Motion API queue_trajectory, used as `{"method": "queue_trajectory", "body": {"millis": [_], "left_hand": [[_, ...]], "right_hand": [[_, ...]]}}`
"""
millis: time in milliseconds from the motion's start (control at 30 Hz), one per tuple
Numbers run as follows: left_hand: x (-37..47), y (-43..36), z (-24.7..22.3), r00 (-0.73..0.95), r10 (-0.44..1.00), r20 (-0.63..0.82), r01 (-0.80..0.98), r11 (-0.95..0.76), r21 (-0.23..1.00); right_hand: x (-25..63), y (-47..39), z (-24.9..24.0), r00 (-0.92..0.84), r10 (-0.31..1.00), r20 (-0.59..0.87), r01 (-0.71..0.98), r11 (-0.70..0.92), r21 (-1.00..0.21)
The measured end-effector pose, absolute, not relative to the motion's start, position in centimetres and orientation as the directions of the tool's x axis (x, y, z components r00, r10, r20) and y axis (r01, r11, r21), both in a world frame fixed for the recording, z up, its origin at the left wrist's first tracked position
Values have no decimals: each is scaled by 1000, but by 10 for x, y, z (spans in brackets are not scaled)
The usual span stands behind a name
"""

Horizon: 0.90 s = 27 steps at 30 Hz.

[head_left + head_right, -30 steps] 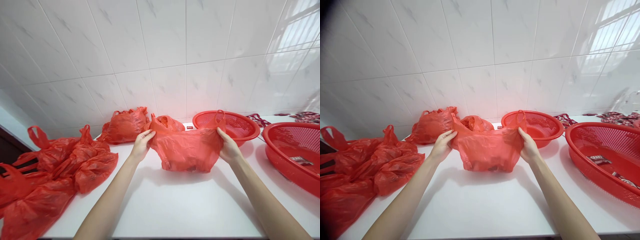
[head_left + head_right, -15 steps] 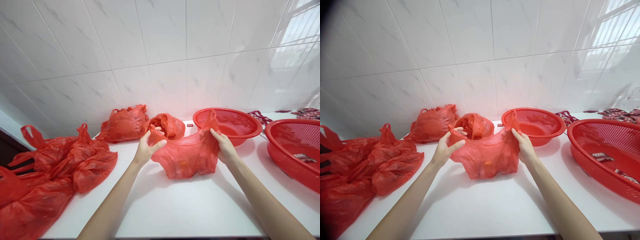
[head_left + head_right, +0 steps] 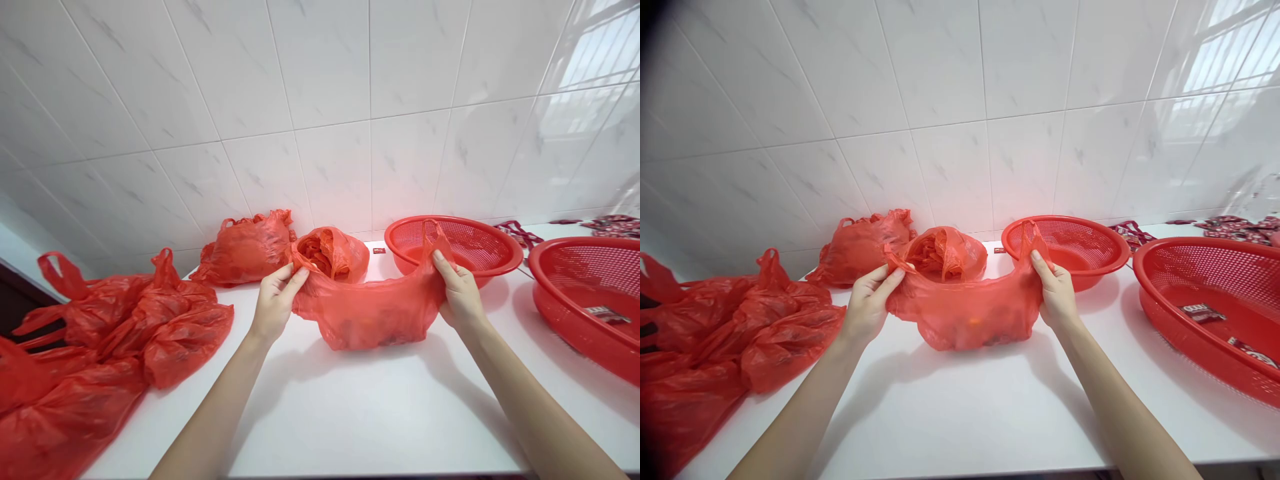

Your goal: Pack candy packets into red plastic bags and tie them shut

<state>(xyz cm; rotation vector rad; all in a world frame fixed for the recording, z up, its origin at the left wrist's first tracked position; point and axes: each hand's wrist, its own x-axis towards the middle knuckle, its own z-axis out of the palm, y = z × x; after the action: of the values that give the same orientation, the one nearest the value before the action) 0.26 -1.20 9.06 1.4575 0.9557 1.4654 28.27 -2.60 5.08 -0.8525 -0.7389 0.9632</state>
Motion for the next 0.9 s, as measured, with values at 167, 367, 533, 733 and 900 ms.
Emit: {"method": "queue_trajectory", "body": {"millis": [167, 367, 533, 733, 900], "left_hand": [[4, -12, 92, -22, 943, 331, -82, -332, 940], [5, 9, 81, 19, 971, 237, -81, -235, 969], [6, 22, 74, -4, 974, 225, -92, -224, 970], [8, 24, 74, 14, 974, 226, -90, -224, 970], [-6, 19, 68, 55, 959, 278, -110, -271, 956]], "right_hand": [[284, -27, 51, 405, 904, 137, -394, 307, -867], [284, -21, 43, 299, 954, 6, -450, 146, -881], [289, -18, 41, 183, 982, 49, -423, 124, -898], [298, -25, 44, -168, 961, 220, -304, 162, -939], [307, -34, 50, -311, 932, 184, -65, 173, -983]]}}
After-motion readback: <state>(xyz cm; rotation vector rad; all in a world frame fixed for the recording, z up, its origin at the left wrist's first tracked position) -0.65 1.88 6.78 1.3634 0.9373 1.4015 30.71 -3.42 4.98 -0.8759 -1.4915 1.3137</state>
